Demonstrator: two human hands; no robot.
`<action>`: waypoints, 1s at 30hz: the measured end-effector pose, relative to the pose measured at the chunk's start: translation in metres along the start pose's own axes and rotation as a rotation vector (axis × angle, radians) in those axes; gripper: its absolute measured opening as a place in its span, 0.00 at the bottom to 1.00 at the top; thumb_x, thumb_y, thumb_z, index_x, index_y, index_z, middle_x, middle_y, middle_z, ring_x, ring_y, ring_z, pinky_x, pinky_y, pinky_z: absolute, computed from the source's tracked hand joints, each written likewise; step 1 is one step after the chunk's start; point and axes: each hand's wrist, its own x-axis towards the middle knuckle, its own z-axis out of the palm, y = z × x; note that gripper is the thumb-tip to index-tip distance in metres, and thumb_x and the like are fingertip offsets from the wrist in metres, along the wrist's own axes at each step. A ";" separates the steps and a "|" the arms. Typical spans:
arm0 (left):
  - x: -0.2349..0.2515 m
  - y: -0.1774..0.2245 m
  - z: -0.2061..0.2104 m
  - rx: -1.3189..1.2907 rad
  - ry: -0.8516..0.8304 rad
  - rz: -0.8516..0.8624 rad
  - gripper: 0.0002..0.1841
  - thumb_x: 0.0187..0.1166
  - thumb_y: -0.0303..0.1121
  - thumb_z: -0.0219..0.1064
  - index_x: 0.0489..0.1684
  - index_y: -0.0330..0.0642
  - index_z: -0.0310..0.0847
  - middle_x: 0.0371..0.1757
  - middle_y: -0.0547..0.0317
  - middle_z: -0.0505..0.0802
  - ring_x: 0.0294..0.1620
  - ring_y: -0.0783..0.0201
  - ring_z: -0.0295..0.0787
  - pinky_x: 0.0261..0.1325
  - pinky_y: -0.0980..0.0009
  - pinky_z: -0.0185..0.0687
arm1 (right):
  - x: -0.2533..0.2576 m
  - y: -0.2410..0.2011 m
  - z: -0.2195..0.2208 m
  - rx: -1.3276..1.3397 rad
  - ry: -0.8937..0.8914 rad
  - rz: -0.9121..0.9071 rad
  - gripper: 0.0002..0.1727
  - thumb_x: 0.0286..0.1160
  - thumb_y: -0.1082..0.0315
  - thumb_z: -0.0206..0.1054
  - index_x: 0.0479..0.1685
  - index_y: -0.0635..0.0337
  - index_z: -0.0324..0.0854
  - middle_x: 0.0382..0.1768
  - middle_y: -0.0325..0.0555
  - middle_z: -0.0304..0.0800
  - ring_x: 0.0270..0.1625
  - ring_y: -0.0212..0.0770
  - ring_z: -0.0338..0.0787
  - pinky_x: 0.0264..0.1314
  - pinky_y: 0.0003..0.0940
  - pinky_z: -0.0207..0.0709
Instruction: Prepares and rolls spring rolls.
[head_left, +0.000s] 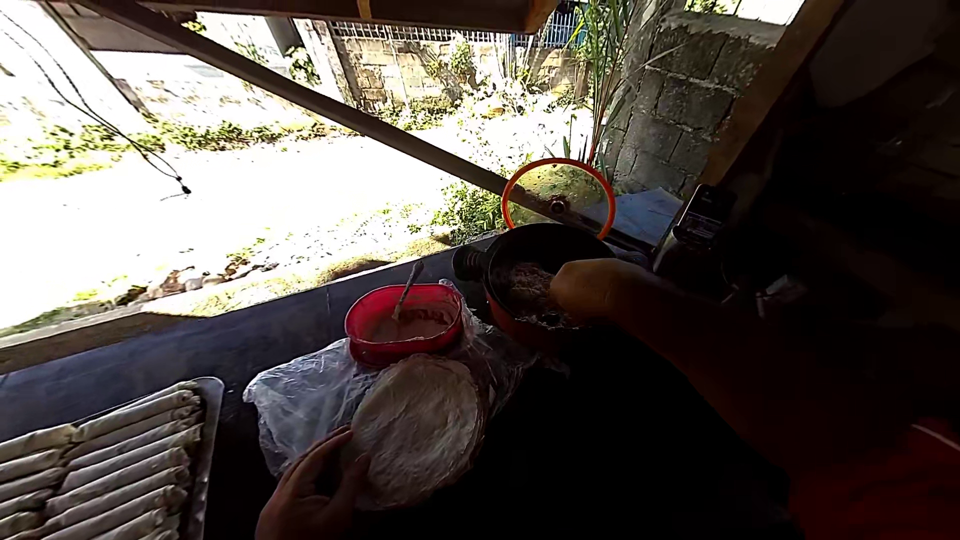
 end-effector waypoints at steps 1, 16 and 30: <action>0.000 -0.001 0.000 0.003 0.001 0.000 0.22 0.72 0.43 0.74 0.61 0.41 0.88 0.68 0.51 0.90 0.70 0.65 0.85 0.72 0.68 0.82 | -0.002 0.008 -0.003 -0.008 0.018 -0.014 0.08 0.78 0.73 0.67 0.48 0.59 0.90 0.47 0.53 0.92 0.55 0.54 0.92 0.55 0.58 0.84; -0.001 0.000 0.000 0.014 0.003 0.009 0.21 0.71 0.40 0.74 0.59 0.39 0.88 0.67 0.50 0.90 0.70 0.64 0.85 0.73 0.68 0.82 | 0.099 0.057 -0.005 0.218 0.255 0.283 0.10 0.73 0.70 0.67 0.48 0.63 0.88 0.51 0.61 0.91 0.58 0.62 0.91 0.54 0.67 0.83; -0.001 0.003 0.001 0.054 0.007 0.009 0.20 0.72 0.42 0.73 0.58 0.40 0.89 0.67 0.52 0.91 0.72 0.64 0.84 0.75 0.67 0.80 | 0.117 0.028 -0.045 0.013 0.103 0.068 0.12 0.76 0.69 0.68 0.52 0.64 0.89 0.55 0.61 0.90 0.62 0.60 0.89 0.62 0.63 0.81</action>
